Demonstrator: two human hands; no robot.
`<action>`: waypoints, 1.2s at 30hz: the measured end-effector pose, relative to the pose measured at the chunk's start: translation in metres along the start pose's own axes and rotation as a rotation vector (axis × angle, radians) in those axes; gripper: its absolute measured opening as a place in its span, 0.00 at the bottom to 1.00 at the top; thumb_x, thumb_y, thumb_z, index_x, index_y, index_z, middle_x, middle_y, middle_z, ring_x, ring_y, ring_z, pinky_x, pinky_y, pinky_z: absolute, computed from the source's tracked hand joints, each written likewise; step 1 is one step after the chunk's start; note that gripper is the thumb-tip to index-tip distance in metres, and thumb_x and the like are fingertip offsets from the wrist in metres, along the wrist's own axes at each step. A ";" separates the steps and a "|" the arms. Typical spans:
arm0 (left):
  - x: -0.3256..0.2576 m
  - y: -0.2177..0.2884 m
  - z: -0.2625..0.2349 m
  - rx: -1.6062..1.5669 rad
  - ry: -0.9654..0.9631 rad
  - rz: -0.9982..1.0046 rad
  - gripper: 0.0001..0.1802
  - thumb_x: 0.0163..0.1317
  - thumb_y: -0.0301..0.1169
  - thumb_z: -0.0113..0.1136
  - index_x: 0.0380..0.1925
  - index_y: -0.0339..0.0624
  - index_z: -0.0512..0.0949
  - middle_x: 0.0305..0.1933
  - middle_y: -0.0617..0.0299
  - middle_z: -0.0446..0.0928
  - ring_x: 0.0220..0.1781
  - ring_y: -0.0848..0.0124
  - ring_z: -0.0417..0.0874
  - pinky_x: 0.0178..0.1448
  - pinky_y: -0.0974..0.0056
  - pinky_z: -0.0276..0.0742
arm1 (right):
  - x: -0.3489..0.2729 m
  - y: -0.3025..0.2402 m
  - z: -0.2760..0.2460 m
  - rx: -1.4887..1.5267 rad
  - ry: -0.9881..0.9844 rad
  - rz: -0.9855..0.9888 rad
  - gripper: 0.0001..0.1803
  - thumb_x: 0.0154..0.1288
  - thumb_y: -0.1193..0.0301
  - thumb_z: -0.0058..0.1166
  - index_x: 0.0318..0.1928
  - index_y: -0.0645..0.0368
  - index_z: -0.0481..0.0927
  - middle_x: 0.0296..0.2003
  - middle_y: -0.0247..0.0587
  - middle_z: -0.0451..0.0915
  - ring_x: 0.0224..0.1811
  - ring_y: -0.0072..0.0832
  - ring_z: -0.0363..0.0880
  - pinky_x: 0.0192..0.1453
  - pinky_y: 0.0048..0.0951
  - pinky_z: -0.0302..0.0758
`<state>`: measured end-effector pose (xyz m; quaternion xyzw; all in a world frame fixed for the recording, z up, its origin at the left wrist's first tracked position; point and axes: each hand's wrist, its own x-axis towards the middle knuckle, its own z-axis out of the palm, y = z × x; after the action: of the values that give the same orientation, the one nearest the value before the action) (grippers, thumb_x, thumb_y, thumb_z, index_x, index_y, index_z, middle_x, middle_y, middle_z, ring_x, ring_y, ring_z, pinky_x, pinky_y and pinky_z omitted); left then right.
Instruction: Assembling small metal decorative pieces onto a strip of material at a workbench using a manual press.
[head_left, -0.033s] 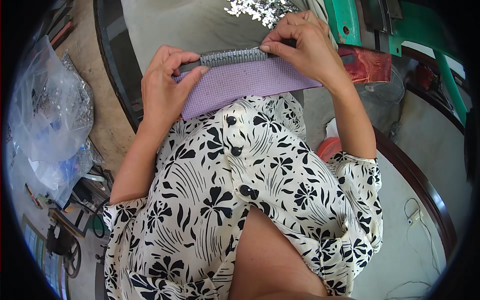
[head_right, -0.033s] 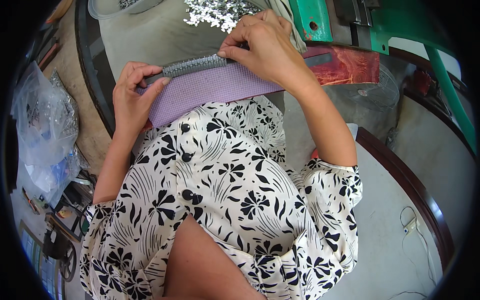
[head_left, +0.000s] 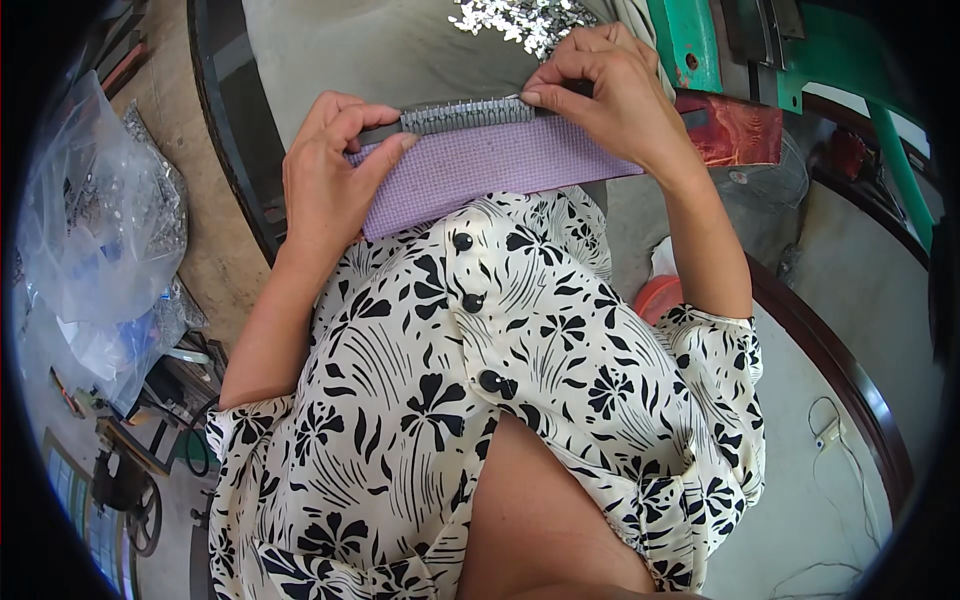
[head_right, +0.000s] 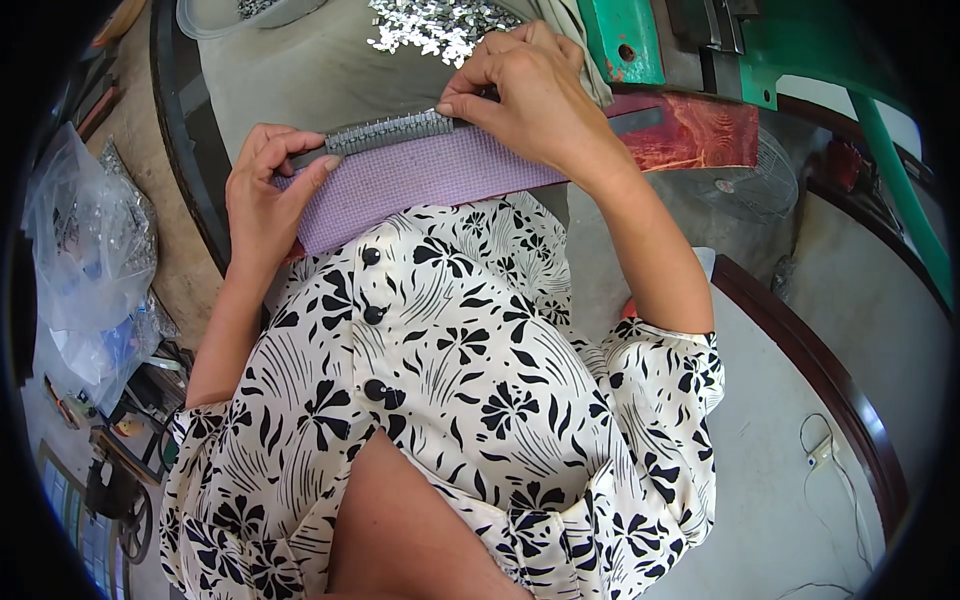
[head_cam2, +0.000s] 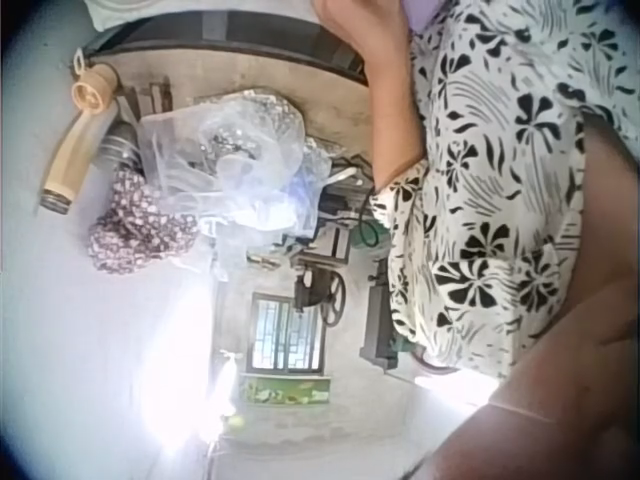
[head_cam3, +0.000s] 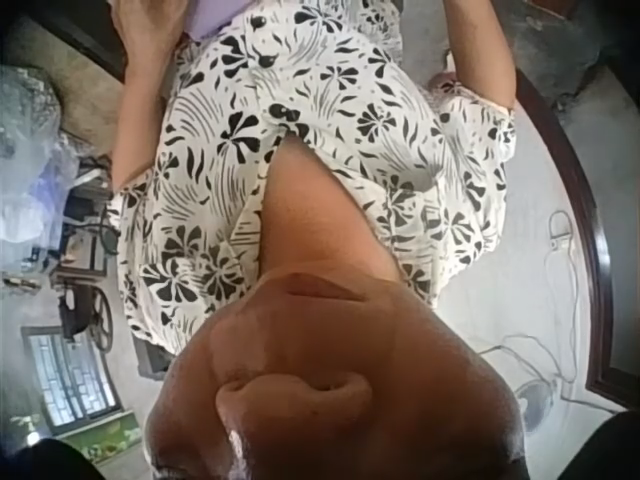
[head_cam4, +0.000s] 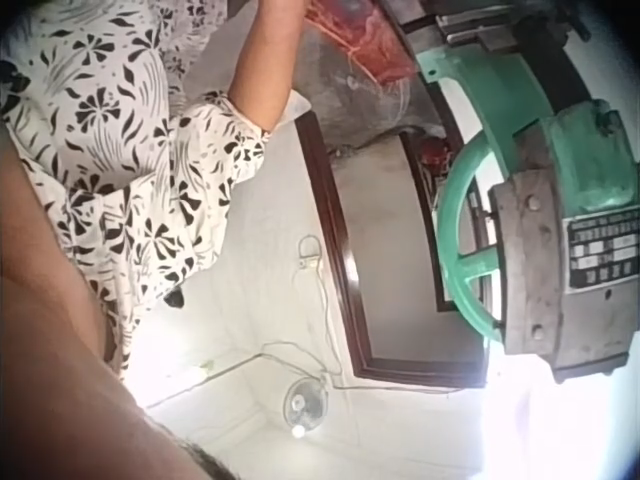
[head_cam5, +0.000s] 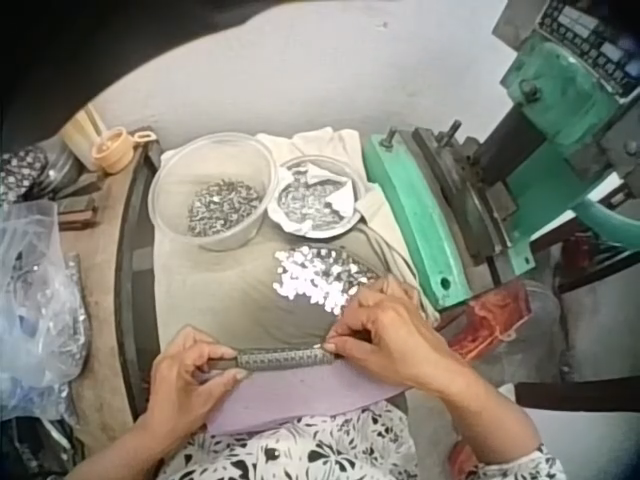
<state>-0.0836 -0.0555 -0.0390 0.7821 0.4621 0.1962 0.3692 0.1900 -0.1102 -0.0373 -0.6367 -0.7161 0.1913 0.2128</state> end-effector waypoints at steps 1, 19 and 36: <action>0.000 0.000 0.000 0.000 0.003 0.001 0.13 0.52 0.28 0.74 0.38 0.40 0.84 0.36 0.63 0.78 0.33 0.70 0.77 0.37 0.67 0.75 | 0.000 0.001 0.000 -0.002 0.001 -0.003 0.08 0.56 0.63 0.70 0.31 0.52 0.88 0.29 0.27 0.79 0.39 0.29 0.74 0.56 0.33 0.65; -0.001 0.000 -0.001 -0.032 -0.001 0.010 0.13 0.52 0.27 0.74 0.38 0.39 0.84 0.37 0.61 0.77 0.34 0.68 0.79 0.37 0.67 0.74 | -0.005 -0.007 0.003 0.000 0.039 0.031 0.07 0.55 0.64 0.71 0.31 0.52 0.89 0.32 0.21 0.80 0.47 0.26 0.72 0.60 0.32 0.59; -0.002 0.000 -0.001 -0.011 0.004 0.006 0.13 0.52 0.27 0.74 0.38 0.39 0.84 0.37 0.60 0.77 0.36 0.66 0.80 0.39 0.65 0.75 | -0.007 -0.011 0.006 0.004 0.061 0.036 0.08 0.54 0.63 0.71 0.30 0.52 0.88 0.29 0.27 0.81 0.46 0.33 0.73 0.59 0.38 0.58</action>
<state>-0.0851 -0.0573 -0.0380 0.7811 0.4594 0.2011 0.3720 0.1785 -0.1181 -0.0369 -0.6547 -0.6972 0.1772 0.2322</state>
